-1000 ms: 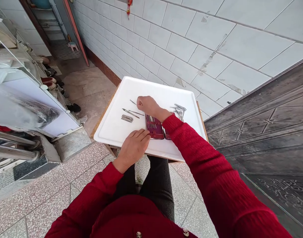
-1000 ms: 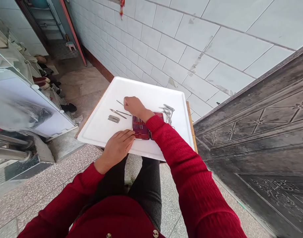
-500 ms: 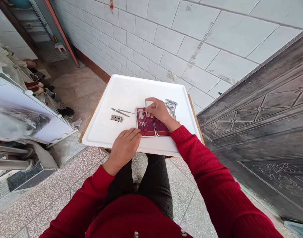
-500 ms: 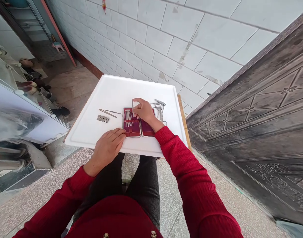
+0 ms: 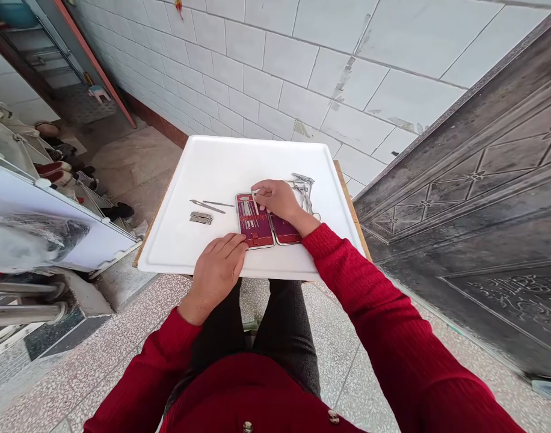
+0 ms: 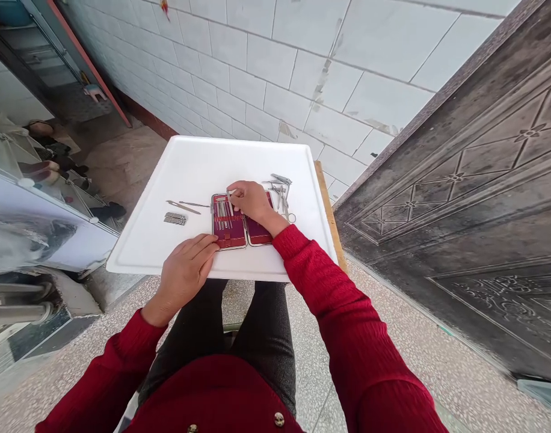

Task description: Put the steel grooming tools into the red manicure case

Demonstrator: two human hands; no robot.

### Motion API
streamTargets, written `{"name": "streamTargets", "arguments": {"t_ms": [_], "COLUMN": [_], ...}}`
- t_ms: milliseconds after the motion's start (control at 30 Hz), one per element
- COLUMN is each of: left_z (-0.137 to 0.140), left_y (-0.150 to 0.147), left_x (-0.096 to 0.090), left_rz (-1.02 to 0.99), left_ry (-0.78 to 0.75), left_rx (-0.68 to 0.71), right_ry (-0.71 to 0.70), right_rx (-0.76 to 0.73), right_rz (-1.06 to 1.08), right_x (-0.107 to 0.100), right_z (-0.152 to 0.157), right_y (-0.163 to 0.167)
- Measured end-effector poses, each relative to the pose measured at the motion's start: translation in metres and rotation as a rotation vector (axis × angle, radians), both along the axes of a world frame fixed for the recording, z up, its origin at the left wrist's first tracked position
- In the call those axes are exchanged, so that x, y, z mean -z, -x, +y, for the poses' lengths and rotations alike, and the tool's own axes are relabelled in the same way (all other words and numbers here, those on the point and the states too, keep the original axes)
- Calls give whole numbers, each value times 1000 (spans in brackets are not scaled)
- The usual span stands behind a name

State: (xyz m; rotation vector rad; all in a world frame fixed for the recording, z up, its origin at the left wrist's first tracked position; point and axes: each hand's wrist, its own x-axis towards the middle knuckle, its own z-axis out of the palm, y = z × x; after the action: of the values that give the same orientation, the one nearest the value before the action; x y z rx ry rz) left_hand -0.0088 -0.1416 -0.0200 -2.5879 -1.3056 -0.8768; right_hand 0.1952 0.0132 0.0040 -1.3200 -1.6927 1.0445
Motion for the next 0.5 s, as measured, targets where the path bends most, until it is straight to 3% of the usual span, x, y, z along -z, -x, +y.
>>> {"name": "streamTargets", "arguments": {"t_ms": [200, 500], "left_z": [1, 1], "left_y": [1, 1], "left_x": [1, 1], "left_rz": [18, 9], "left_ry": [-7, 0], "left_rx": [-5, 2], "right_ry": [-168, -208], "right_rx": [73, 41], "right_rz": [-227, -364], "right_x": [-5, -7], "right_z": [0, -8], "right_y": [-1, 1]}}
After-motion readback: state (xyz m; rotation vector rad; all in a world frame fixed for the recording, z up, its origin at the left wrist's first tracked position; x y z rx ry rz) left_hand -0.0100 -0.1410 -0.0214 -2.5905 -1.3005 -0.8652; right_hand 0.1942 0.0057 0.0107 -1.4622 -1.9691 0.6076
